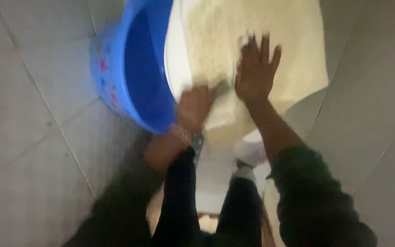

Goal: The person scrubs a beige mat with a brush and soapy water on top of a toilet. The person repeatedly applies the brush to the surface of the mat, moving it across the material to clean it.

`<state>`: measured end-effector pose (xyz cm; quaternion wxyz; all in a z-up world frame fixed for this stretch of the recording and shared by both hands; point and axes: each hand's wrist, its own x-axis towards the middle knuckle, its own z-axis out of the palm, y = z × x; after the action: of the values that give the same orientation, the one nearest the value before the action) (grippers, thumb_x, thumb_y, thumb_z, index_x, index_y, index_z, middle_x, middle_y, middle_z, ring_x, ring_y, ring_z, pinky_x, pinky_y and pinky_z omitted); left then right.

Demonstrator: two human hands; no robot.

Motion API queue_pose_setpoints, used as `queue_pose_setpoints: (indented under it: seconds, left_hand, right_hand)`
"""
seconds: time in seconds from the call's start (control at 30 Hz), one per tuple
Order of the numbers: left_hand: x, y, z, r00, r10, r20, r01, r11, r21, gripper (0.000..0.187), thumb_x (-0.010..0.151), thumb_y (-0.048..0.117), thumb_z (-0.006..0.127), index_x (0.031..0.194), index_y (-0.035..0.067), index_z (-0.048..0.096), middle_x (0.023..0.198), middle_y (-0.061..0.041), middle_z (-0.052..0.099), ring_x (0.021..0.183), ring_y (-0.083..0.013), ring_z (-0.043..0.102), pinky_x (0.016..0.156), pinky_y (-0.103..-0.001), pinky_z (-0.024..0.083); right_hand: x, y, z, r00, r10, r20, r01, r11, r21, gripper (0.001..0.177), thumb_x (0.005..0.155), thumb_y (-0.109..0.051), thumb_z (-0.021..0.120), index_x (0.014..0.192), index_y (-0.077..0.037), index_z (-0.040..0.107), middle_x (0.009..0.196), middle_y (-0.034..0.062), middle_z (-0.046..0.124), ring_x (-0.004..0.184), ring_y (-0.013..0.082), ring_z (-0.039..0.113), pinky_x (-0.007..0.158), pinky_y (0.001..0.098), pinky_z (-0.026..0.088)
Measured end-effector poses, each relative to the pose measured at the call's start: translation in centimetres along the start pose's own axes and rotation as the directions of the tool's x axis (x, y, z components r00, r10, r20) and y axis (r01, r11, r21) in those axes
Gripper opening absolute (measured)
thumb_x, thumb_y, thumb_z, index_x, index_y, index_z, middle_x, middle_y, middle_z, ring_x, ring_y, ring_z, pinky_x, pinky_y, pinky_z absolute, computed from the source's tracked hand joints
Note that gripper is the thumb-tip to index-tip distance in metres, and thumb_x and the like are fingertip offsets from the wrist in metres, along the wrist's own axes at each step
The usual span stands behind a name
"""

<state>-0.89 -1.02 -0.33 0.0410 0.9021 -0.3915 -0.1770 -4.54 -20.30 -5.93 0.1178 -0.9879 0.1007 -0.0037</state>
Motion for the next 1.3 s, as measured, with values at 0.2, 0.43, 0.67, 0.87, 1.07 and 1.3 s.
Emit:
queue_pose_setpoints:
  seconds: [0.2, 0.43, 0.67, 0.87, 1.07, 1.3]
  left_hand:
    - [-4.1, 0.7, -2.2, 0.893, 0.093, 0.441, 0.115, 0.899, -0.423, 0.059, 0.103, 0.011, 0.044, 0.16, 0.024, 0.039, 0.098, -0.022, 0.063, 0.088, -0.0349, 0.07, 0.076, -0.05, 0.058]
    - [15.0, -10.2, 1.5, 0.925, -0.095, -0.367, 0.033, 0.985, -0.17, 0.019, 0.098, 0.021, 0.063, 0.11, 0.011, 0.073, 0.09, -0.015, 0.068, 0.078, -0.0348, 0.066, 0.066, -0.053, 0.05]
    - [-1.3, -0.5, 1.6, 0.983, 0.045, -0.179, -0.01, 0.981, 0.192, 0.038, 0.095, 0.02, 0.06, 0.132, 0.011, 0.064, 0.099, -0.012, 0.066, 0.088, -0.0264, 0.067, 0.073, -0.044, 0.054]
    - [1.5, -3.1, 0.0, 0.981, 0.088, 0.175, -0.055, 0.981, -0.188, 0.037, 0.093, 0.018, 0.061, 0.13, 0.016, 0.059, 0.094, -0.015, 0.068, 0.082, -0.0319, 0.068, 0.068, -0.049, 0.054]
    - [14.7, -9.7, 1.0, 0.863, -0.017, -0.504, -0.007, 0.999, -0.045, 0.024, 0.087, 0.021, 0.067, 0.107, 0.009, 0.068, 0.091, -0.014, 0.068, 0.076, -0.0332, 0.066, 0.063, -0.05, 0.05]
    - [-1.8, 0.2, -0.7, 0.999, 0.038, 0.015, -0.038, 0.999, -0.038, 0.043, 0.094, 0.011, 0.059, 0.136, 0.017, 0.052, 0.095, -0.014, 0.066, 0.077, -0.0298, 0.066, 0.066, -0.049, 0.054]
  right_hand:
    - [-0.2, -0.5, -1.2, 0.964, 0.046, 0.261, -0.012, 0.991, -0.13, 0.055, 0.108, -0.036, 0.033, 0.153, -0.006, 0.047, 0.172, 0.0125, 0.029, 0.159, 0.0388, 0.016, 0.123, 0.0622, 0.002]
    - [0.0, 0.2, 0.2, 0.999, 0.034, 0.033, -0.037, 0.997, 0.07, 0.054, 0.115, -0.033, 0.03, 0.16, -0.007, 0.046, 0.171, 0.0097, 0.034, 0.159, 0.0352, 0.018, 0.125, 0.061, 0.002]
    - [-0.5, -1.4, -1.5, 0.995, 0.046, 0.093, -0.055, 0.993, 0.101, 0.055, 0.114, -0.032, 0.031, 0.159, -0.006, 0.047, 0.17, 0.0134, 0.033, 0.158, 0.0384, 0.019, 0.123, 0.0625, 0.002]
    - [-0.8, -1.1, -1.2, 0.997, 0.022, 0.076, -0.028, 0.997, 0.072, 0.055, 0.115, -0.034, 0.03, 0.159, -0.005, 0.047, 0.171, 0.0123, 0.035, 0.158, 0.0375, 0.017, 0.124, 0.0623, 0.002]
    - [-0.5, -0.5, -0.6, 0.99, 0.08, 0.116, -0.095, 0.987, 0.133, 0.058, 0.114, -0.035, 0.027, 0.159, -0.005, 0.046, 0.169, 0.0135, 0.035, 0.158, 0.0389, 0.016, 0.123, 0.0647, 0.003]
    - [0.4, -1.0, -1.8, 0.998, 0.045, 0.045, -0.051, 0.991, 0.125, 0.058, 0.113, -0.036, 0.027, 0.157, -0.004, 0.047, 0.169, 0.014, 0.036, 0.158, 0.0392, 0.016, 0.123, 0.0644, 0.002]
